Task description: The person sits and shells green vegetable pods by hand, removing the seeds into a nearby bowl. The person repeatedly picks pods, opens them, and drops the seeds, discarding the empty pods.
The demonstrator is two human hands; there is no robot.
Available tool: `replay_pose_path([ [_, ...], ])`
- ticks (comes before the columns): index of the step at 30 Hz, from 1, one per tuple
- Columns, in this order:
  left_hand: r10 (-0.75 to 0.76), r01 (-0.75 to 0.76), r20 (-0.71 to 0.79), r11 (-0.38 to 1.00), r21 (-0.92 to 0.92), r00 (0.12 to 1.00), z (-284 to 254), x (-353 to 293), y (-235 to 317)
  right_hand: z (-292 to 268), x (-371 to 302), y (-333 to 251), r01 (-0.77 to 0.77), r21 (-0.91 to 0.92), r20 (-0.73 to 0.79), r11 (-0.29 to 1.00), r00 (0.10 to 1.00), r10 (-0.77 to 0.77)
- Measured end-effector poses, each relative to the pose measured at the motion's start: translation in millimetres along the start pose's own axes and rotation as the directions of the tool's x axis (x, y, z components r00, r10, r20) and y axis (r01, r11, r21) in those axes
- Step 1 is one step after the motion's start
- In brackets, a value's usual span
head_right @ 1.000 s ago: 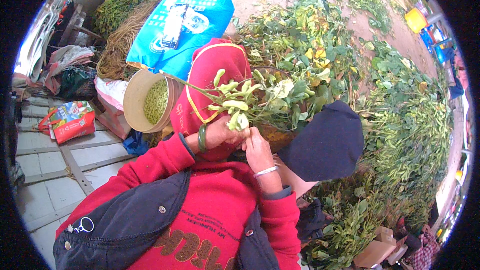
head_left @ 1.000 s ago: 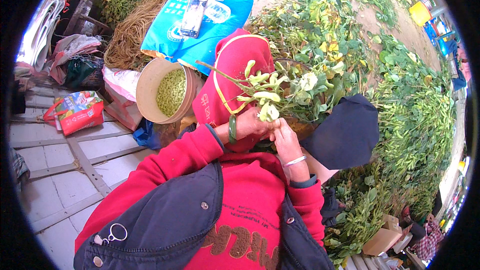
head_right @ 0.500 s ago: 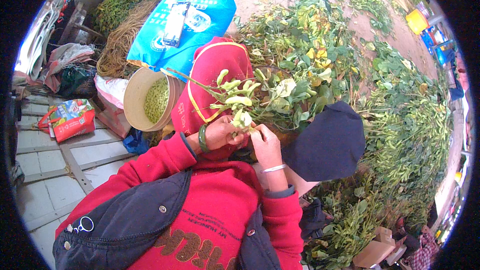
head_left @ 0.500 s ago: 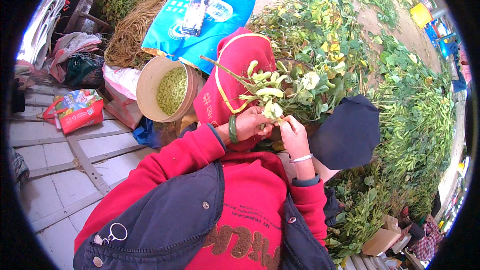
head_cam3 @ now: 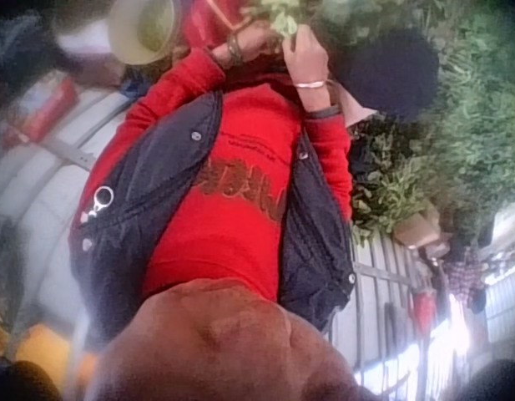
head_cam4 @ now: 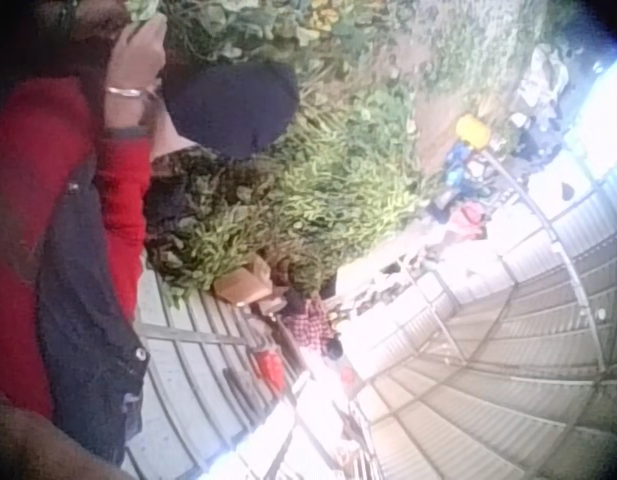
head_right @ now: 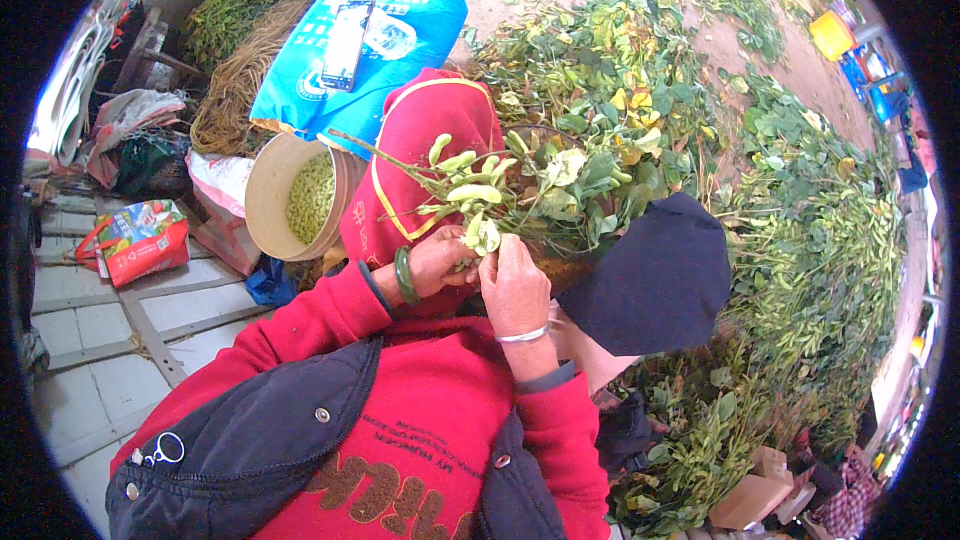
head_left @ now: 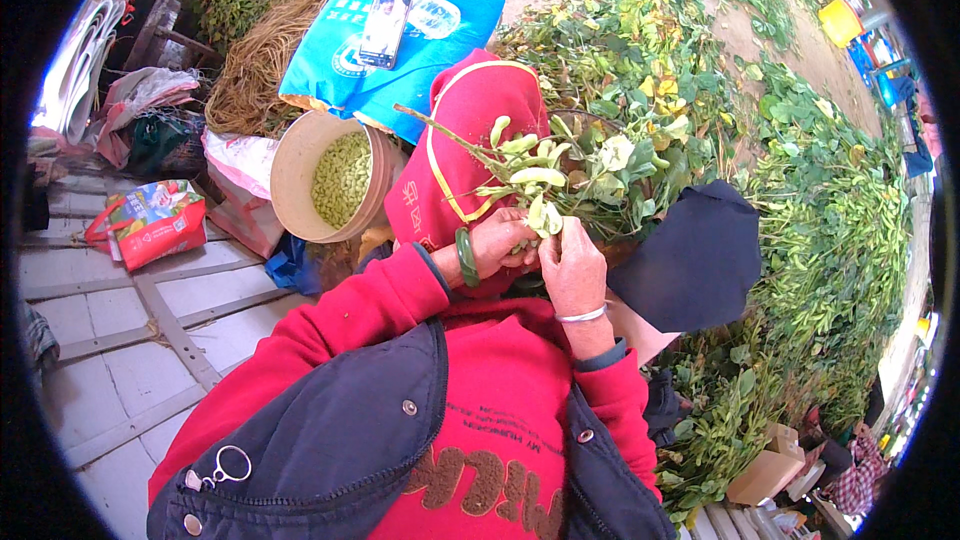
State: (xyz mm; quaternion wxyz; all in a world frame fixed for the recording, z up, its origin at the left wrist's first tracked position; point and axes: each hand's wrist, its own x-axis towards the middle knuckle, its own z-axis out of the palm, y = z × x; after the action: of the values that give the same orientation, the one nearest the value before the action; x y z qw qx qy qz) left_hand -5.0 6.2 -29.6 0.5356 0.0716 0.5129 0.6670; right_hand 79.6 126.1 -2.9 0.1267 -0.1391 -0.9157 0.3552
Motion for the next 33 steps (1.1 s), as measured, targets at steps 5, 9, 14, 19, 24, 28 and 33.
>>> replay_pose_path([
  [5,0.113,-0.111,0.158,0.994,-0.020,0.981,-4.9,-2.1,1.2,-4.0,2.3,4.1,-0.033,0.103,-0.077,0.994,0.996,0.041],
  [9,-0.049,0.027,-0.070,0.957,-0.288,0.996,2.1,2.1,-5.8,-5.3,1.8,4.5,-0.058,0.116,-0.063,0.992,0.996,0.065],
  [14,-0.018,0.008,-0.032,0.950,-0.313,0.999,0.2,3.6,-13.4,0.9,-2.0,14.3,-0.178,0.315,0.021,0.932,0.983,0.180],
  [19,0.020,0.005,0.103,0.972,-0.234,0.994,-6.1,3.6,-15.0,0.6,4.3,26.3,-0.454,0.578,0.254,0.678,0.890,0.379],
  [24,0.037,-0.018,0.068,0.965,-0.261,0.997,-3.8,6.5,-17.8,-22.8,16.8,4.0,-0.196,0.251,0.026,0.948,0.980,0.195],
  [28,0.095,-0.096,-0.011,0.992,-0.083,0.995,-2.6,8.5,-21.9,-22.3,25.9,-26.0,-0.027,0.038,0.057,0.999,0.998,0.025],
  [33,0.002,-0.004,-0.018,0.994,-0.113,1.000,-1.8,0.2,-7.9,-0.6,30.9,-29.8,-0.044,-0.052,0.046,0.998,0.998,0.046],
])
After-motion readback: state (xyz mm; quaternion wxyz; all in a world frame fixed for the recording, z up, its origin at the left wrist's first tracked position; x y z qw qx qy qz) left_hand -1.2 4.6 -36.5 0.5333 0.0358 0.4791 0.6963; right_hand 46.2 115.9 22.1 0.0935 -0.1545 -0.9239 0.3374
